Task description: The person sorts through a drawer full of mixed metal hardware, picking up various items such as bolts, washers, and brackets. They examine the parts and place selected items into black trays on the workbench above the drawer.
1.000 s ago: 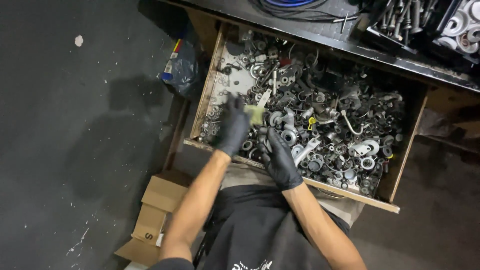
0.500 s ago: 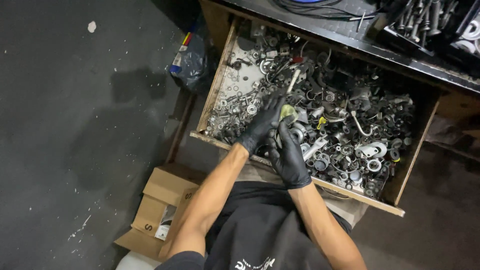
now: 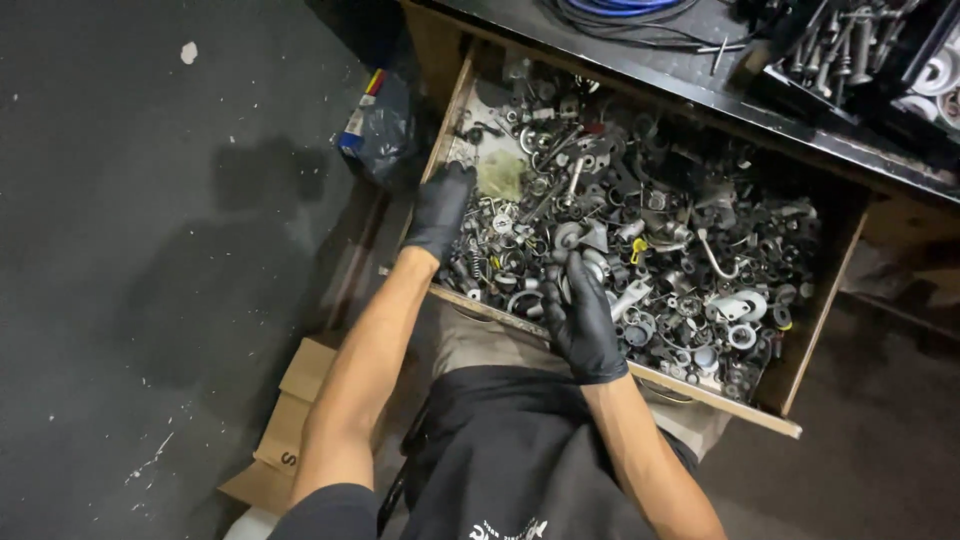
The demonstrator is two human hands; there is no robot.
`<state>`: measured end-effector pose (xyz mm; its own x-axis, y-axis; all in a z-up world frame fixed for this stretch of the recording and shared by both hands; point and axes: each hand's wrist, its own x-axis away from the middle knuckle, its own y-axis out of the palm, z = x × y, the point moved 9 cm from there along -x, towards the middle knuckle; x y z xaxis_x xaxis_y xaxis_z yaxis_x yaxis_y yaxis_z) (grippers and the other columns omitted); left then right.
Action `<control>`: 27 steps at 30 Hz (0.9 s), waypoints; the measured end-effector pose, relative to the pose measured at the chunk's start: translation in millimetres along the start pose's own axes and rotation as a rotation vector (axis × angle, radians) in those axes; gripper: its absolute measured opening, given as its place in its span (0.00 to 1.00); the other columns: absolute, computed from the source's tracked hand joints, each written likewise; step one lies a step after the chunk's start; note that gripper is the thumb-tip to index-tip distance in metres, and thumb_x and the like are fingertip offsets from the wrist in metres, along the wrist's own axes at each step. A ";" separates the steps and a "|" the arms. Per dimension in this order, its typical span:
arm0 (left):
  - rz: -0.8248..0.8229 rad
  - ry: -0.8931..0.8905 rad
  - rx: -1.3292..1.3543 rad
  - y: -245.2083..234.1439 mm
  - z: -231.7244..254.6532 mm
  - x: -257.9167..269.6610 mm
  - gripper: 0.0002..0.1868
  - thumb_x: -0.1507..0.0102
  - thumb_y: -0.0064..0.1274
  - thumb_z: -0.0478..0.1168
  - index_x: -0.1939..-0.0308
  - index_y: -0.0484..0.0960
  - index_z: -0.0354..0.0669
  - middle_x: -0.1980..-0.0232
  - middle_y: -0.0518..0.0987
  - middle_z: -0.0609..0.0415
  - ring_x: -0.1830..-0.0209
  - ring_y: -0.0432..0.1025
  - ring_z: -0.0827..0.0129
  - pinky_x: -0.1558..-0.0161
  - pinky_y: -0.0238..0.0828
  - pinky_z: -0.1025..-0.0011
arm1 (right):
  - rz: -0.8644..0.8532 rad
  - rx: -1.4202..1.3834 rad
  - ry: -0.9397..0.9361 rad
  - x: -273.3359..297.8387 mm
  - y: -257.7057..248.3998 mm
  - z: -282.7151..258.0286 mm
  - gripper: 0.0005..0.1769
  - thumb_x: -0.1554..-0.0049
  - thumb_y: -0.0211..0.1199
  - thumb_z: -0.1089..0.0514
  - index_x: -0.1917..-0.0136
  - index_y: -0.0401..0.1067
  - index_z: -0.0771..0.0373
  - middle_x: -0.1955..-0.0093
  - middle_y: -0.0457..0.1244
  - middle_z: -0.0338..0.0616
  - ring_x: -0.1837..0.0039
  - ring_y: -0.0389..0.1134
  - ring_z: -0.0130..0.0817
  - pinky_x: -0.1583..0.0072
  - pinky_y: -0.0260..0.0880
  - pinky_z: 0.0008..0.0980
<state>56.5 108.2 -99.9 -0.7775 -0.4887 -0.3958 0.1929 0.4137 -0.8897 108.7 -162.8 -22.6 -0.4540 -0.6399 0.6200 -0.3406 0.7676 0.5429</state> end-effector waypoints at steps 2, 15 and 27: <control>-0.036 -0.053 0.047 39.3 -1.2 2.2 0.05 0.40 0.55 0.42 0.63 0.76 0.61 0.74 0.71 0.66 0.80 0.74 0.71 0.83 0.73 0.69 | -0.029 -0.029 -0.014 -6.7 -3.2 1.4 0.16 0.34 0.58 0.45 0.44 0.73 0.58 0.58 0.62 0.38 0.62 0.62 0.23 0.69 0.52 0.10; -0.260 0.111 0.270 9.1 10.2 -20.3 0.04 0.38 0.53 0.37 0.63 0.79 0.55 0.65 0.76 0.59 0.65 0.80 0.64 0.65 0.80 0.69 | -0.033 0.011 0.000 -1.7 2.4 -3.5 0.19 0.35 0.58 0.43 0.41 0.74 0.57 0.57 0.63 0.37 0.60 0.65 0.24 0.66 0.59 0.09; -0.404 0.163 0.322 10.5 12.1 -39.4 0.06 0.43 0.61 0.36 0.64 0.83 0.39 0.64 0.80 0.42 0.64 0.80 0.47 0.65 0.80 0.53 | -0.078 -0.056 -0.031 -2.8 3.2 -7.5 0.17 0.34 0.57 0.46 0.42 0.72 0.62 0.59 0.61 0.42 0.62 0.63 0.27 0.71 0.53 0.10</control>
<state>96.4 122.5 -96.4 -0.9056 -0.4240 0.0098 0.0134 -0.0517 -0.9986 115.1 -158.8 -18.4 -0.4531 -0.6958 0.5573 -0.3300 0.7117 0.6202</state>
